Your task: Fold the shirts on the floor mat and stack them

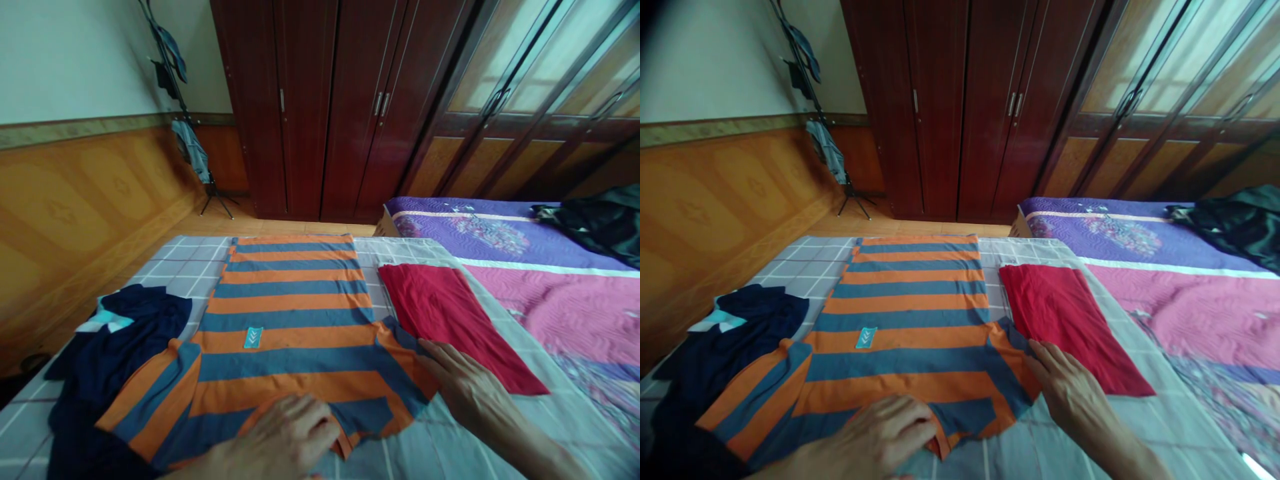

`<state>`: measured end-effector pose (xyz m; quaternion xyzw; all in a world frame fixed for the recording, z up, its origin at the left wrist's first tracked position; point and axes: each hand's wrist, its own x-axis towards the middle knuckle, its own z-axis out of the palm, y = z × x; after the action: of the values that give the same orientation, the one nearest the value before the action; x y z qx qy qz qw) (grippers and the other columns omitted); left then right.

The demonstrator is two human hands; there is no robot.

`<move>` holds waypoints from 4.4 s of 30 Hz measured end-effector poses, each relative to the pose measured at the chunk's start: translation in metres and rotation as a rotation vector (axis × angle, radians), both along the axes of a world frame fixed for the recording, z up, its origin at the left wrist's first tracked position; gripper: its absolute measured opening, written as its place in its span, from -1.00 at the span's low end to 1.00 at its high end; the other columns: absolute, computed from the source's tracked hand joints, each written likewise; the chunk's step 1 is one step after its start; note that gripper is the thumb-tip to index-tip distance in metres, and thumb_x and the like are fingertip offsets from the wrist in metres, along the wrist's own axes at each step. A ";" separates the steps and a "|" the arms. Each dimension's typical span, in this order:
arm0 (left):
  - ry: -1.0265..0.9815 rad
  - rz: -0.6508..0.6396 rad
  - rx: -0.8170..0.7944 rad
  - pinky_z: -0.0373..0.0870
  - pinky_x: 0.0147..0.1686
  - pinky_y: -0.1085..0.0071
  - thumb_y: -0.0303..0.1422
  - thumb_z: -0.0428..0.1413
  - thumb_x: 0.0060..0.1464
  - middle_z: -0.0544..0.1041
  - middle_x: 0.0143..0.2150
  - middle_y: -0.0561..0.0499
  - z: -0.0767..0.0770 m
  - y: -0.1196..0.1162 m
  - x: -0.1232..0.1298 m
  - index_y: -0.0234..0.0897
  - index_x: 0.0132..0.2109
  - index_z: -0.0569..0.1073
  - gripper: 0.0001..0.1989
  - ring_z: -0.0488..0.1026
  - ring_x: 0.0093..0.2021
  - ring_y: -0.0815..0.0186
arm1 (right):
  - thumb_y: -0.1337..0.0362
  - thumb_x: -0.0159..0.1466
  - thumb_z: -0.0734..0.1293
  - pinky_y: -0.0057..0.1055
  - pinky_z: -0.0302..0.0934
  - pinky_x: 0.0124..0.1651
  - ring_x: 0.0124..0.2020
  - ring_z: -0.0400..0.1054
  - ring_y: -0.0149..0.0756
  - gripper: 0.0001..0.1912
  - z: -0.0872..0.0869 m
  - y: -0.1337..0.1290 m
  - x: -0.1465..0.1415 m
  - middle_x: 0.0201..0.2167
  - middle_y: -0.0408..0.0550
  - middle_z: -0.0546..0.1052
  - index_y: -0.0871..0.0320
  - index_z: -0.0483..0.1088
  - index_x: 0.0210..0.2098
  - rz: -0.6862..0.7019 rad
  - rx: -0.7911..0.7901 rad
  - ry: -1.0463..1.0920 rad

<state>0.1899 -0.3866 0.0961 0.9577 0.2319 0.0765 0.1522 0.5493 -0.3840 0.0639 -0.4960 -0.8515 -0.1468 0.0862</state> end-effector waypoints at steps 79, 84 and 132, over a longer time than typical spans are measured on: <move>-0.131 1.577 -0.036 0.19 -0.46 0.48 -0.18 -0.03 0.14 0.43 -0.53 0.12 0.006 0.002 -0.180 -0.21 -0.34 0.39 -0.76 0.40 -0.48 0.33 | -0.05 0.30 0.18 -0.06 -0.09 0.30 0.34 -0.17 -0.04 -0.33 -0.009 0.020 -0.283 0.33 0.11 -0.01 0.20 0.11 0.28 0.808 -0.683 0.324; -0.574 1.210 -0.301 0.28 -0.45 0.53 -0.20 -0.03 0.17 0.47 -0.43 0.07 0.011 0.022 -0.112 -0.28 -0.19 0.40 -0.75 0.41 -0.46 0.39 | 0.29 0.29 0.21 -0.24 0.22 0.15 0.16 0.25 -0.21 -0.54 0.002 0.017 -0.266 0.11 0.00 0.41 0.11 0.22 0.18 0.883 -0.258 0.653; 0.090 0.792 -0.075 0.25 -0.27 0.45 -0.39 -0.04 0.16 0.42 -0.28 0.06 -0.031 0.112 -0.178 -0.24 -0.35 0.34 -0.87 0.39 -0.25 0.32 | 0.43 0.25 0.17 -0.20 0.21 0.09 0.03 0.31 -0.11 -0.63 -0.004 0.023 -0.318 0.01 0.07 0.45 0.22 0.35 0.04 0.799 -0.121 0.098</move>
<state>0.0116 -0.2741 0.0649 0.7904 0.5922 0.0785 0.1354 0.2317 -0.3612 0.0596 -0.1368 -0.9792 -0.0278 0.1475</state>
